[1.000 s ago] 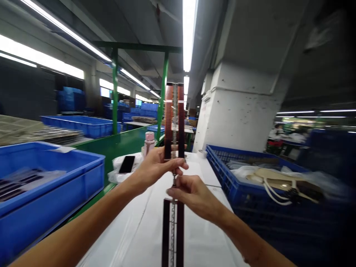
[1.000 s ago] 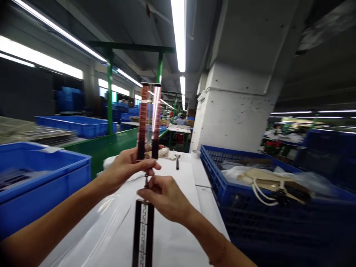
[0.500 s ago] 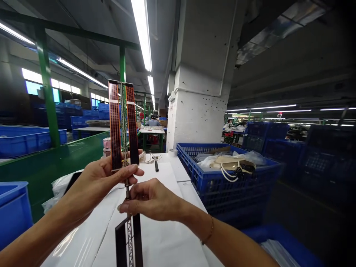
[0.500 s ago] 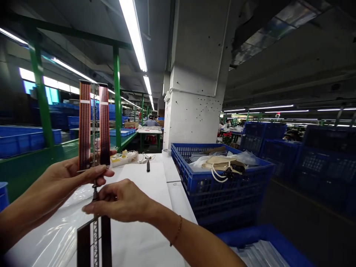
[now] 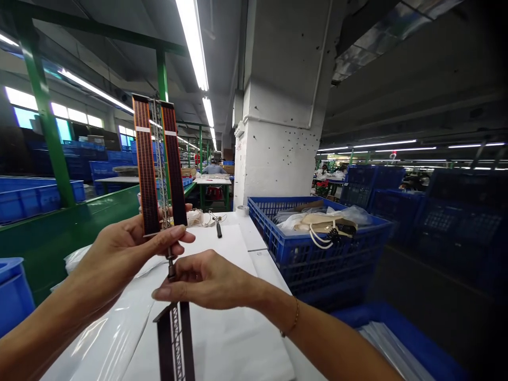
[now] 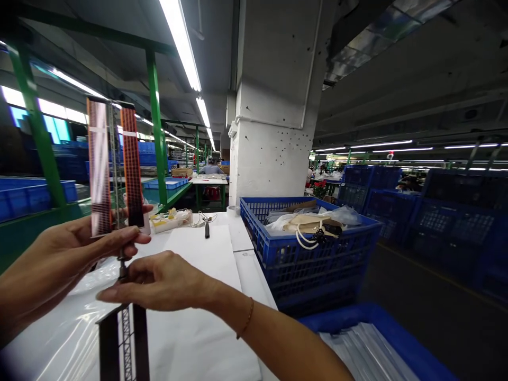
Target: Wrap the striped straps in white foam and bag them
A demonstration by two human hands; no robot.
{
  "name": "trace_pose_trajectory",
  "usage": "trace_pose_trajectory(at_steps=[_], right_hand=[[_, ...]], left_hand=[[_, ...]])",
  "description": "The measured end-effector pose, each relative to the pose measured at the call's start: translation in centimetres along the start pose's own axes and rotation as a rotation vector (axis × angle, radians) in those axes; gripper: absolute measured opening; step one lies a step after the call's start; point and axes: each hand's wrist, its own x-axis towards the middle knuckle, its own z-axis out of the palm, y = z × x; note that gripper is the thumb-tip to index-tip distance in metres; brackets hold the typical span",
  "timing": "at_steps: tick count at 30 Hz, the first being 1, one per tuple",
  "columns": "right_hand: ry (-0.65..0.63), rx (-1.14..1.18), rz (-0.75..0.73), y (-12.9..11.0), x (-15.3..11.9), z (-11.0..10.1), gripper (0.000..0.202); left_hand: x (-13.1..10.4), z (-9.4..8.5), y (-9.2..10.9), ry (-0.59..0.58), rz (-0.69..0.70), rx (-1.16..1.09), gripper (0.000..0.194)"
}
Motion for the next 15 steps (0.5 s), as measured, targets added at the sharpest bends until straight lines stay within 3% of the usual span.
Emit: trace_pose_trajectory(at_steps=[4, 11, 15], right_hand=[[-0.081, 0.136, -0.03, 0.5, -0.3, -0.2, 0.041], [0.143, 0.023, 0.023, 1.0, -0.4, 1.9, 0.046], [0.196, 0.009, -0.088, -1.0, -1.3, 1.1, 0.038]], left_hand=[[-0.2, 0.0, 0.1, -0.012, 0.012, -0.001, 0.045], [0.6, 0.2, -0.2, 0.026, 0.138, 0.057, 0.045], [0.8, -0.7, -0.8, 0.053, 0.176, -0.06, 0.039]])
